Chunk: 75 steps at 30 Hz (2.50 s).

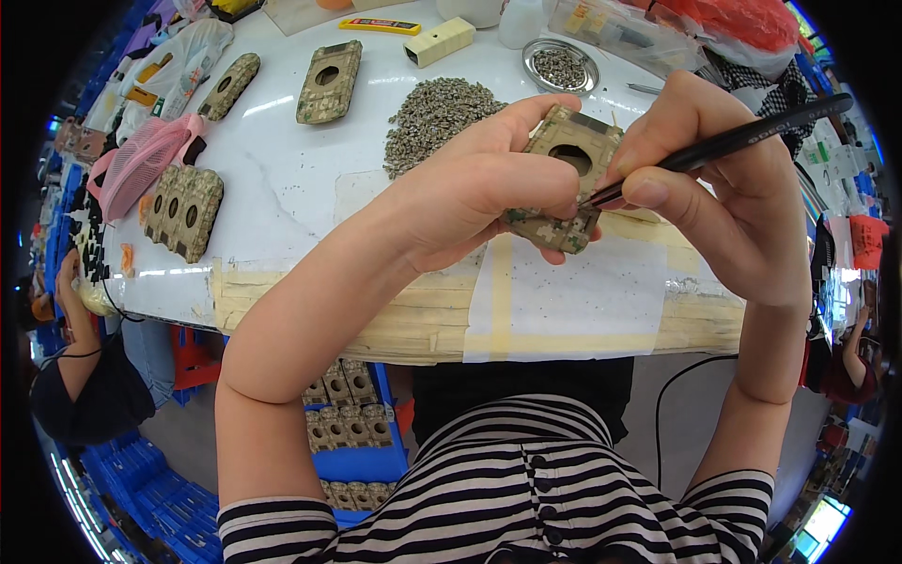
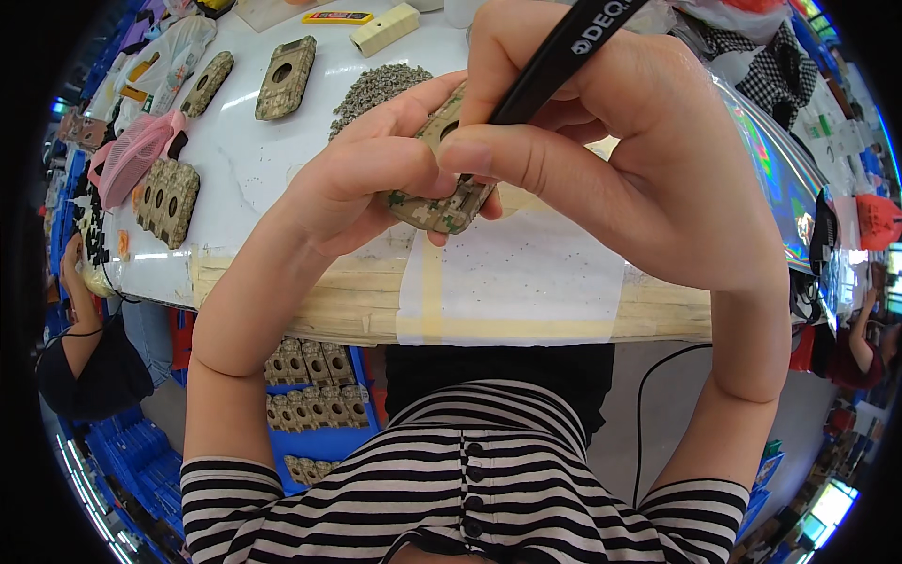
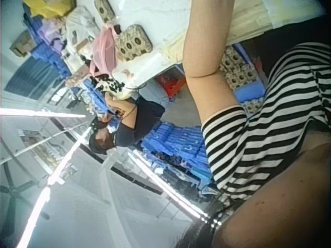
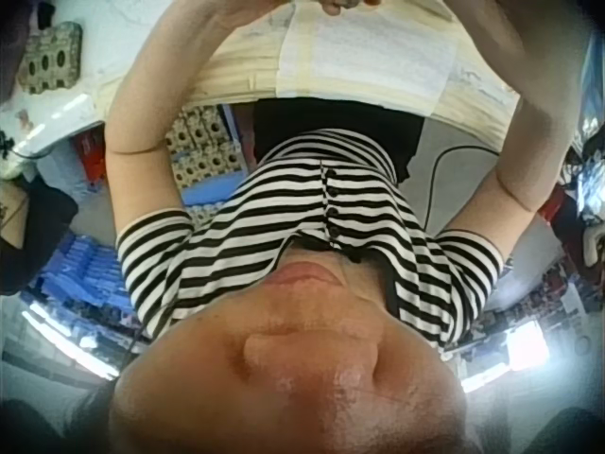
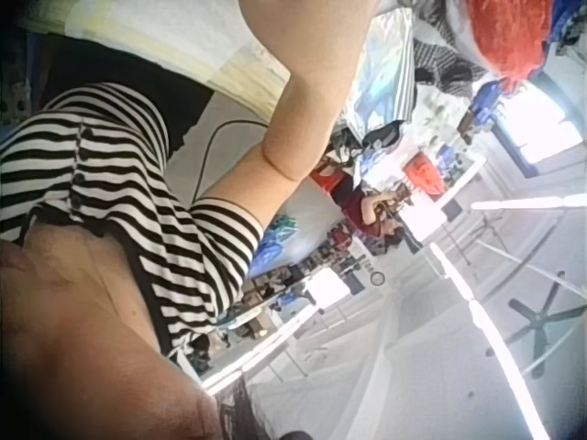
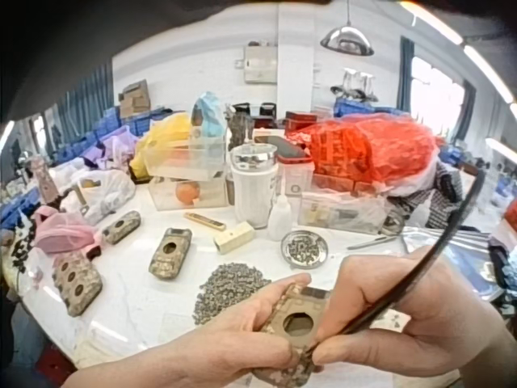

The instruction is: The person decorates a toy tank turret by using tweezers to pick up small green debris from a pile and placing them one at a time onto adhesive areas on the turret.

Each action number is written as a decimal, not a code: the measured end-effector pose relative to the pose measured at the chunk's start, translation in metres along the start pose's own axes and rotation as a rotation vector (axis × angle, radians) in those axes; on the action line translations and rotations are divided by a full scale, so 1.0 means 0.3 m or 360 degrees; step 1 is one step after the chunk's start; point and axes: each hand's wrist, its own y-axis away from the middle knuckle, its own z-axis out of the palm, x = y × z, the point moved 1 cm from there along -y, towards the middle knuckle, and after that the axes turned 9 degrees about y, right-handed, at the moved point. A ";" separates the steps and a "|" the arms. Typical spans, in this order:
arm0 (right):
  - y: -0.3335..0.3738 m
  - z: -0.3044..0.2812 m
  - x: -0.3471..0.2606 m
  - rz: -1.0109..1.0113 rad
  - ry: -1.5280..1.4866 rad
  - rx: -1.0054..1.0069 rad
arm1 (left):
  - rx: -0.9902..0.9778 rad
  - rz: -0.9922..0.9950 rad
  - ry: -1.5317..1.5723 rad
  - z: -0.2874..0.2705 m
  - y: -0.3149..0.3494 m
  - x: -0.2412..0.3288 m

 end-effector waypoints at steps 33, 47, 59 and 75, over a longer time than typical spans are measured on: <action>0.027 -0.049 0.041 0.0518 -0.0437 0.0440 | 0.0079 0.0525 -0.0348 0.024 0.010 0.033; 0.089 -0.010 0.089 0.0451 -0.0411 0.0444 | 0.0138 0.0592 -0.0783 -0.009 0.001 -0.005; 0.090 0.001 0.094 0.0444 -0.0485 0.0396 | 0.0188 0.0484 -0.0635 -0.003 0.001 -0.005; 0.084 0.027 0.084 0.0537 -0.0398 0.0485 | 0.0202 0.0587 -0.0885 -0.018 -0.006 -0.013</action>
